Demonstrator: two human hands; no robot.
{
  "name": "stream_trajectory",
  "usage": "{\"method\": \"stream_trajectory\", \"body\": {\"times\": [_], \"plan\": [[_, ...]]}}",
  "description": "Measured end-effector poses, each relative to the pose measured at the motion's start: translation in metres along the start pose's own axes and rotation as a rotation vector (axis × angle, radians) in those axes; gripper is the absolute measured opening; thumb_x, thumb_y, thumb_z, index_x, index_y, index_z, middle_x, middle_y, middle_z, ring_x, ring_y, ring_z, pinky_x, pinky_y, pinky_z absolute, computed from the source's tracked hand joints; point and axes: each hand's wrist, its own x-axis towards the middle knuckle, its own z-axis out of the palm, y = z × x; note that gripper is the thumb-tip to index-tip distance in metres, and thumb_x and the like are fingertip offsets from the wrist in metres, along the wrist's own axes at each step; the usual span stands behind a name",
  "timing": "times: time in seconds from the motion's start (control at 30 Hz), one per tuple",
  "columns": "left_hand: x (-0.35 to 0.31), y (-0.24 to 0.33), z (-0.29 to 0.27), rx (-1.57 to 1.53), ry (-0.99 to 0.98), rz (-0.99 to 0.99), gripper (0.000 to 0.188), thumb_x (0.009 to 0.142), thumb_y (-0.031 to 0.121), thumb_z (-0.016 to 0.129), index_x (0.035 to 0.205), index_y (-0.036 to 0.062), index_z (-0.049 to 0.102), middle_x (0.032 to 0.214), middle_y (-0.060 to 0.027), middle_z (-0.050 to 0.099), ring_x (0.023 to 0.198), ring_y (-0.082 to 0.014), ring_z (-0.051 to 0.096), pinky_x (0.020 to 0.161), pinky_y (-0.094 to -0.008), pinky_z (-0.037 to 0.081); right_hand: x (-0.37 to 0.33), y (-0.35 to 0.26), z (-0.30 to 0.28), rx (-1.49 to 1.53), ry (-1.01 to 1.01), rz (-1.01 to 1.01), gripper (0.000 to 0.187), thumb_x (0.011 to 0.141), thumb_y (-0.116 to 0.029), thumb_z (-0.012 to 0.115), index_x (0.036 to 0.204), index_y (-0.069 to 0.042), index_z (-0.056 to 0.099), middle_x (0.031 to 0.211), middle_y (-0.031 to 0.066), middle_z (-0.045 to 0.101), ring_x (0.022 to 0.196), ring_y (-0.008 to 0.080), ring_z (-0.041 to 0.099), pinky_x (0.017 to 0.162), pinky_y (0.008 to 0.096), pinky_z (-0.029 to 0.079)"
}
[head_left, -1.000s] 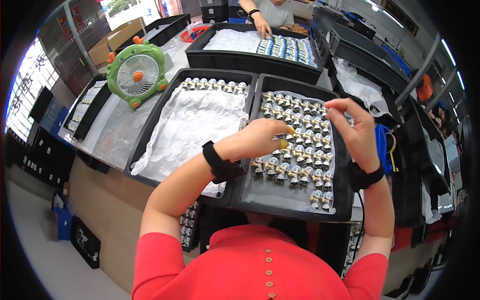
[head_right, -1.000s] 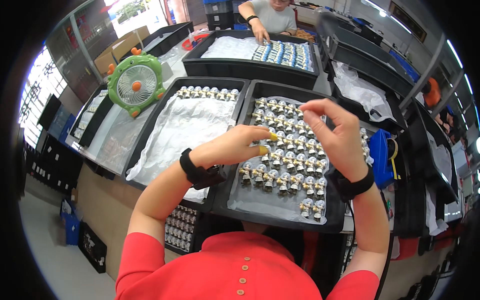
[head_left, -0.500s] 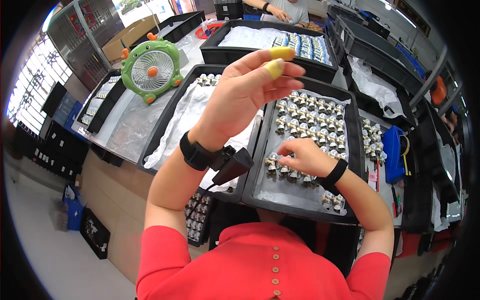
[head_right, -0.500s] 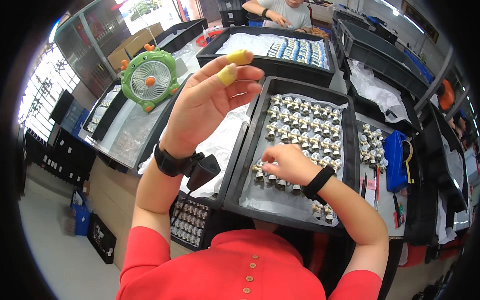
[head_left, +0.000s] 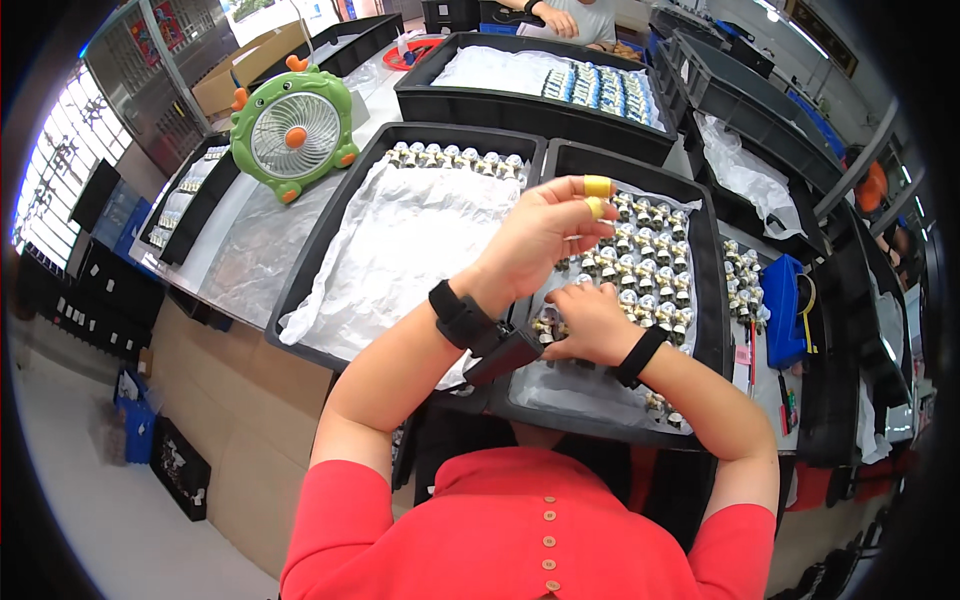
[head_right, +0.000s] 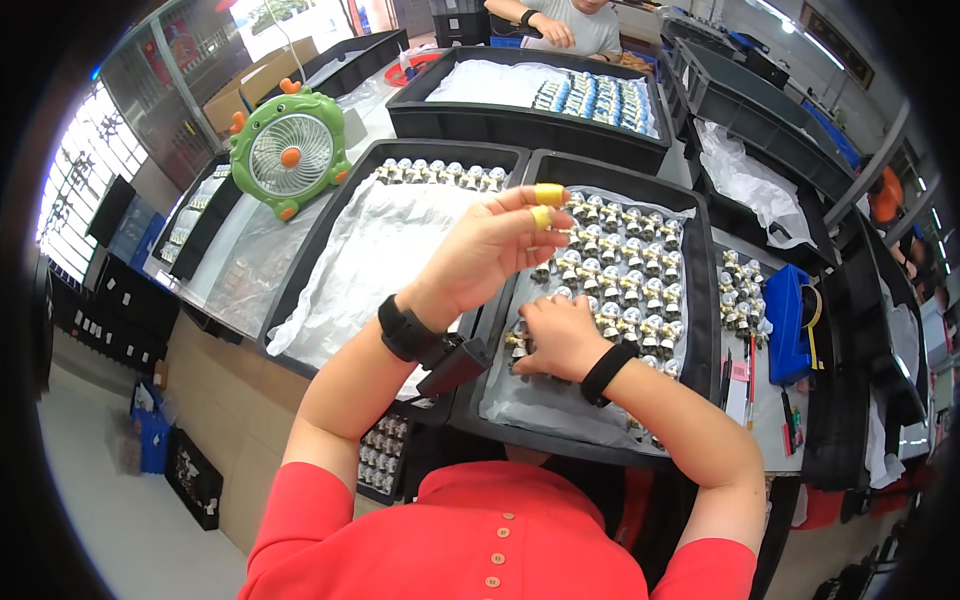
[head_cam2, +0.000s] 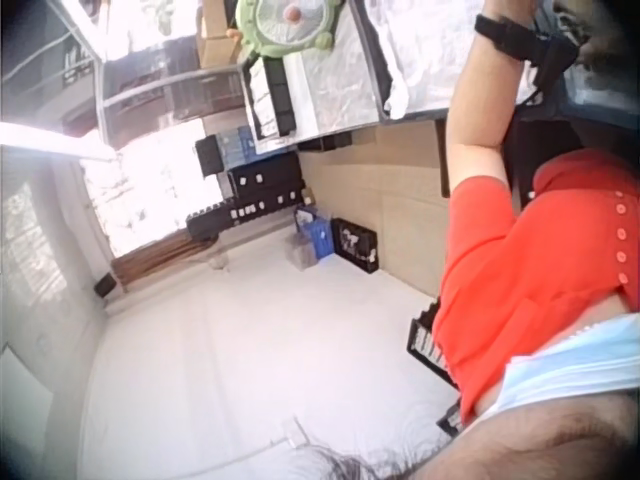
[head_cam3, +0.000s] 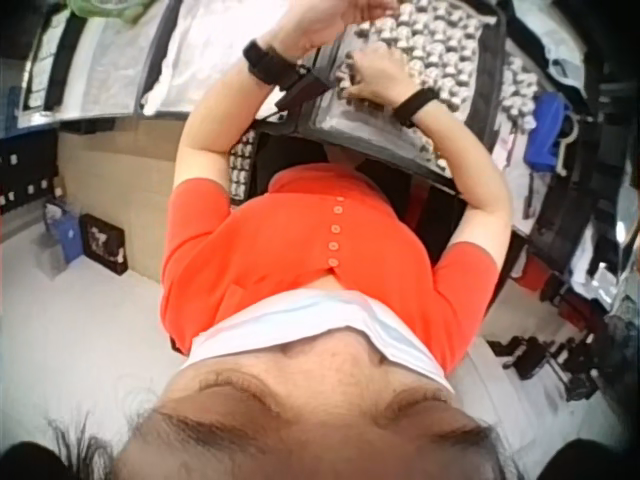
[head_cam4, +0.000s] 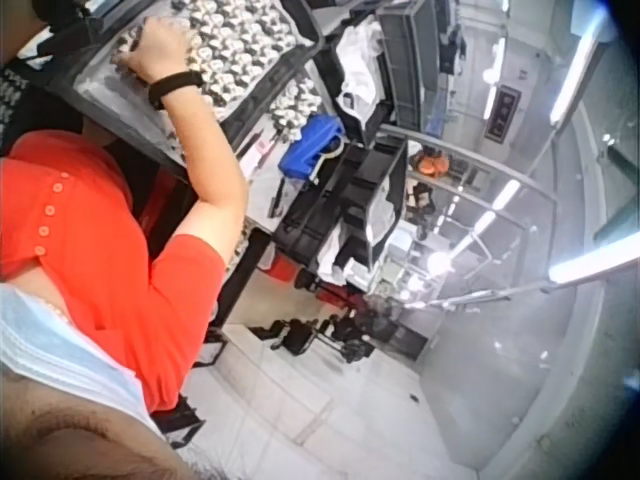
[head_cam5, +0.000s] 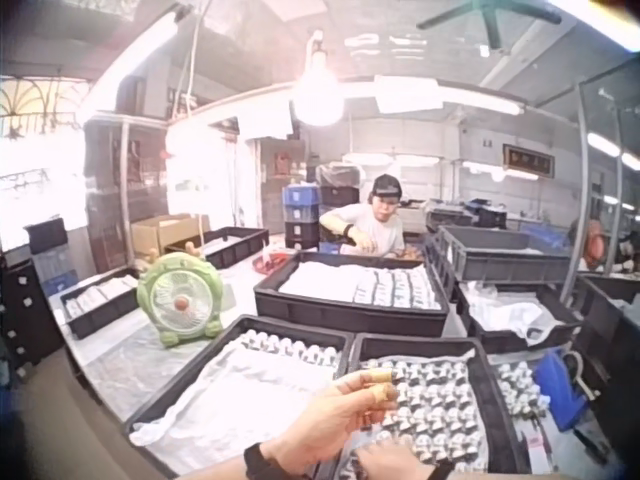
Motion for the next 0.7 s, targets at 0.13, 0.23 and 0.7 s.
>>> {"method": "stream_trajectory", "body": {"times": [0.13,0.23,0.7], "plan": [[0.005,-0.014,-0.006,0.015,0.043,-0.077,0.029,0.089,0.010,0.057,0.117,0.0049,0.056,0.099,-0.0042,0.064,0.084,-0.0105,0.062,0.074,-0.0223,0.049,0.003,-0.006,0.011,-0.025,0.025,-0.022,0.066,0.058,-0.042,0.079,0.108,-0.005,0.056,0.101,0.0123,0.059,0.102,0.0296,0.053,0.086,0.0440,0.034],[0.004,-0.017,-0.008,0.059,0.093,-0.094,0.028,0.088,0.010,0.058,0.116,0.0050,0.057,0.098,-0.0036,0.063,0.084,-0.0094,0.060,0.074,-0.0220,0.047,0.004,-0.005,0.014,0.054,0.030,-0.031,0.060,0.058,-0.038,0.079,0.104,-0.005,0.056,0.097,0.0123,0.059,0.100,0.0298,0.053,0.087,0.0430,0.032],[-0.006,-0.044,-0.009,0.032,-0.025,-0.244,0.033,0.094,0.019,0.053,0.124,0.0082,0.047,0.112,-0.0005,0.056,0.098,-0.0090,0.054,0.085,-0.0268,0.045,-0.032,0.024,-0.056,0.513,0.560,-0.032,0.065,0.064,-0.014,0.077,0.120,-0.003,0.045,0.111,0.0131,0.054,0.098,0.0268,0.056,0.087,0.0364,0.045]]}}
